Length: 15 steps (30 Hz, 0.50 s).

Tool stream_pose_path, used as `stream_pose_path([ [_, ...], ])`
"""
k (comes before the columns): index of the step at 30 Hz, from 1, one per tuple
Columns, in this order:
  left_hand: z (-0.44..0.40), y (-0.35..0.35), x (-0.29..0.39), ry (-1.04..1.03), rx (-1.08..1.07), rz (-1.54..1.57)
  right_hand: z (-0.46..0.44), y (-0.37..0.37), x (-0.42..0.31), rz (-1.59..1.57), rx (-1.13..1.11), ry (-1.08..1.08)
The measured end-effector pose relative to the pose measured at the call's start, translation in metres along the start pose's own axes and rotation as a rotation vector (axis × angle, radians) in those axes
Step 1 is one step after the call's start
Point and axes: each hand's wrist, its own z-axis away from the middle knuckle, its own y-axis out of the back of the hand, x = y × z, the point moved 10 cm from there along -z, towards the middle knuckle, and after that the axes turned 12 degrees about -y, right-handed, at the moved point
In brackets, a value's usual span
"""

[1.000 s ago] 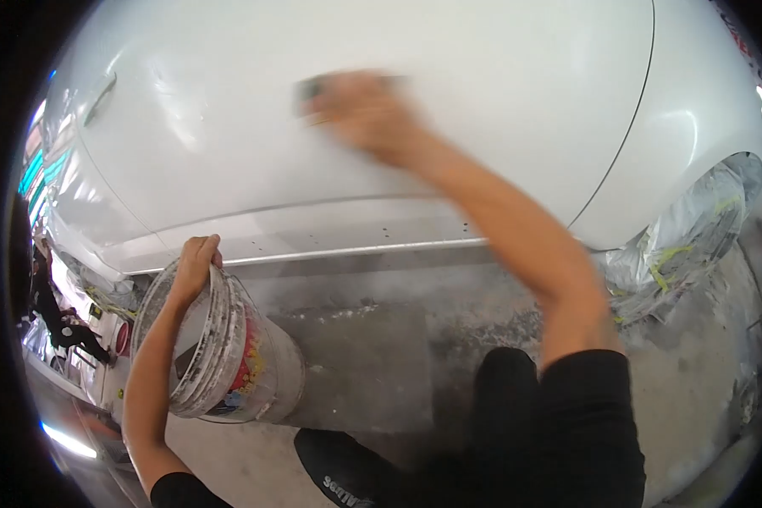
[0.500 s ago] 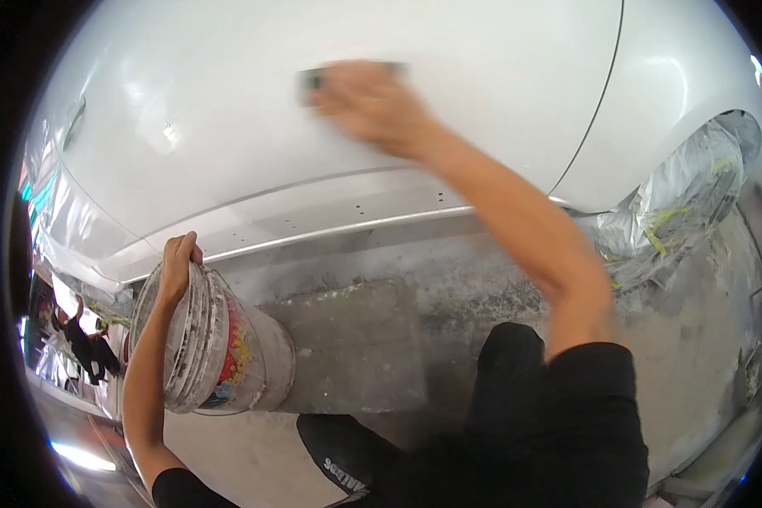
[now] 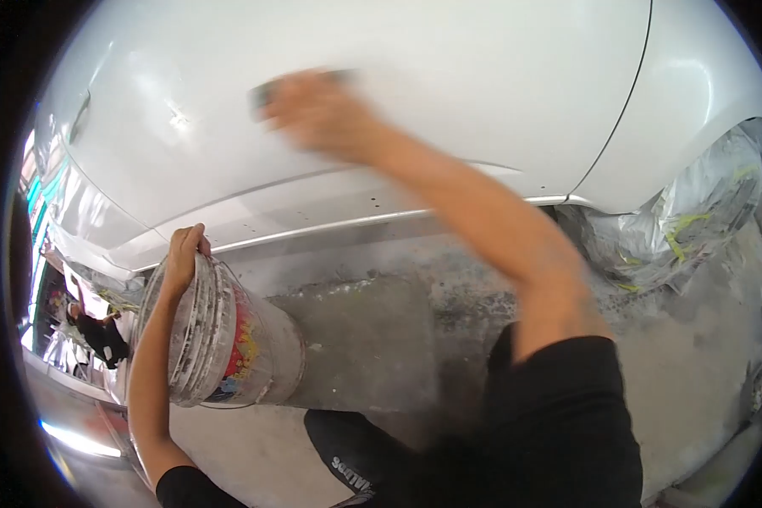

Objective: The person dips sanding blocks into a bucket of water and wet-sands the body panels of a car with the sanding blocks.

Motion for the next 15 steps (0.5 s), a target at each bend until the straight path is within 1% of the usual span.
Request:
stream_pose_path([
  [1, 0.0, 0.001, -0.006, 0.032, 0.002, 0.015, 0.032, 0.019, 0.066, -0.217, -0.291, -0.39],
  [2, 0.0, 0.002, -0.001, -0.028, 0.0, -0.039, 0.07, 0.057, 0.122, -0.459, -0.522, -0.819],
  [3, 0.002, 0.002, 0.006, -0.083, 0.002, -0.095, 0.113, 0.106, 0.158, -0.567, -0.4, -0.986],
  [4, 0.0, 0.001, 0.012, -0.138, 0.024, -0.15, 0.121, 0.147, 0.165, -0.24, -0.238, -0.669],
  [5, 0.0, -0.003, 0.0, -0.073, 0.024, -0.072, 0.132, 0.157, 0.136, 0.297, -0.056, -0.231],
  [6, 0.001, -0.008, -0.003, -0.053, 0.012, -0.035, 0.139, 0.148, 0.126, 0.362, -0.002, -0.209],
  [7, 0.0, -0.008, -0.004, -0.029, 0.018, -0.007, 0.129, 0.121, 0.111, 0.393, 0.037, -0.226],
  [8, 0.001, -0.004, -0.005, -0.004, 0.024, 0.012, 0.117, 0.091, 0.101, 0.382, 0.031, -0.301],
  [9, -0.001, -0.002, -0.006, 0.026, 0.031, 0.036, 0.104, 0.081, 0.089, 0.464, 0.067, -0.379],
  [10, 0.0, 0.0, -0.008, 0.064, 0.08, 0.075, 0.099, 0.087, 0.084, 0.447, 0.115, -0.404],
  [12, 0.003, 0.001, -0.012, 0.12, 0.138, 0.145, 0.102, 0.097, 0.094, 0.286, 0.031, -0.325],
  [13, 0.001, -0.002, -0.016, 0.131, 0.119, 0.213, 0.103, 0.112, 0.102, 0.293, -0.041, -0.273],
  [14, 0.002, -0.005, -0.018, 0.192, 0.127, 0.294, 0.102, 0.13, 0.112, 0.301, -0.112, -0.212],
  [15, 0.001, -0.007, -0.017, 0.199, 0.108, 0.295, 0.108, 0.142, 0.115, 0.3, -0.185, -0.152],
])
